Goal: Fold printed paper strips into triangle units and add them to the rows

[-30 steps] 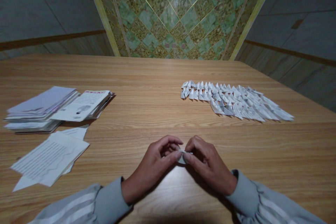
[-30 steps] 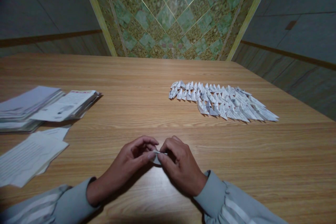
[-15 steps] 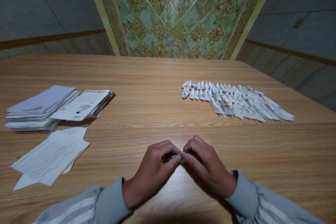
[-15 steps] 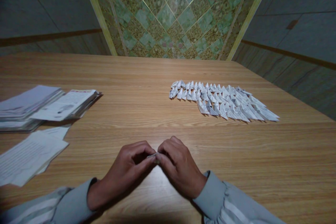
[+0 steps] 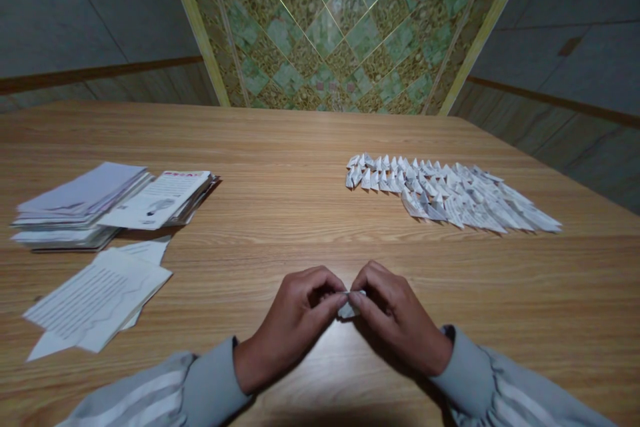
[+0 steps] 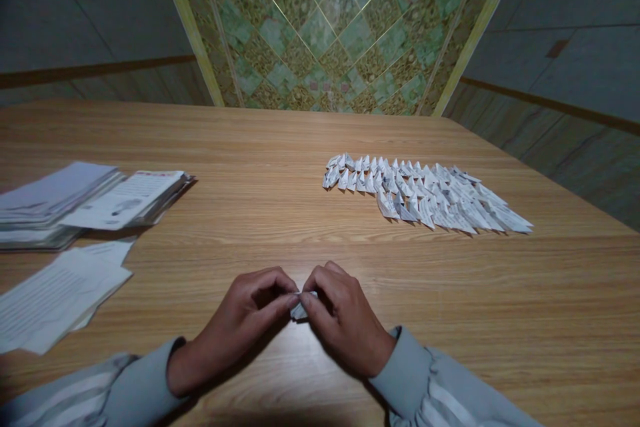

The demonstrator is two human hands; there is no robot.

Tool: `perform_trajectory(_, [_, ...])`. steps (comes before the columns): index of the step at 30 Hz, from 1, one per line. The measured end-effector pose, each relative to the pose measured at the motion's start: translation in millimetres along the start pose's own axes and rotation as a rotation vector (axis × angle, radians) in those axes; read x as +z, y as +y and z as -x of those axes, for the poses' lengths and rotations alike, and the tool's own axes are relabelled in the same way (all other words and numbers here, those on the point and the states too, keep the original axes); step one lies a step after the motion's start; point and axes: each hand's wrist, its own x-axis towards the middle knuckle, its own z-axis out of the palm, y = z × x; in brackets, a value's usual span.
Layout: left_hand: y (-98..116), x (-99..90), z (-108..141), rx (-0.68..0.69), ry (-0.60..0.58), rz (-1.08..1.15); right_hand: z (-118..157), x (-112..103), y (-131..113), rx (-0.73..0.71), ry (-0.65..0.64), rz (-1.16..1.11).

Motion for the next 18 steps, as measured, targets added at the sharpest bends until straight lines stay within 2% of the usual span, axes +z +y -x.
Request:
perform_trajectory(4, [-4.1,2.8,-1.3,-0.091,0.0,0.137,0.5,-1.0,2.5,0.109,0.064,-0.156])
perform_trajectory(8, [-6.3,2.2,-2.3,-0.111,0.026,0.201,-1.3,-1.1,2.5,0.163,0.025,-0.196])
perform_trajectory(11, [-4.9,0.0,-1.5,-0.05,0.052,0.111,-2.0,0.5,1.0,0.124,0.009,-0.079])
perform_trajectory(15, [-2.3,-1.5,0.8,0.08,0.007,-0.113,-0.3,2.6,0.5,-0.011,-0.002,0.045])
perform_trajectory(18, [-2.4,-1.0,2.3,0.103,-0.015,-0.152,1.3,3.0,1.1,-0.092,-0.007,0.106])
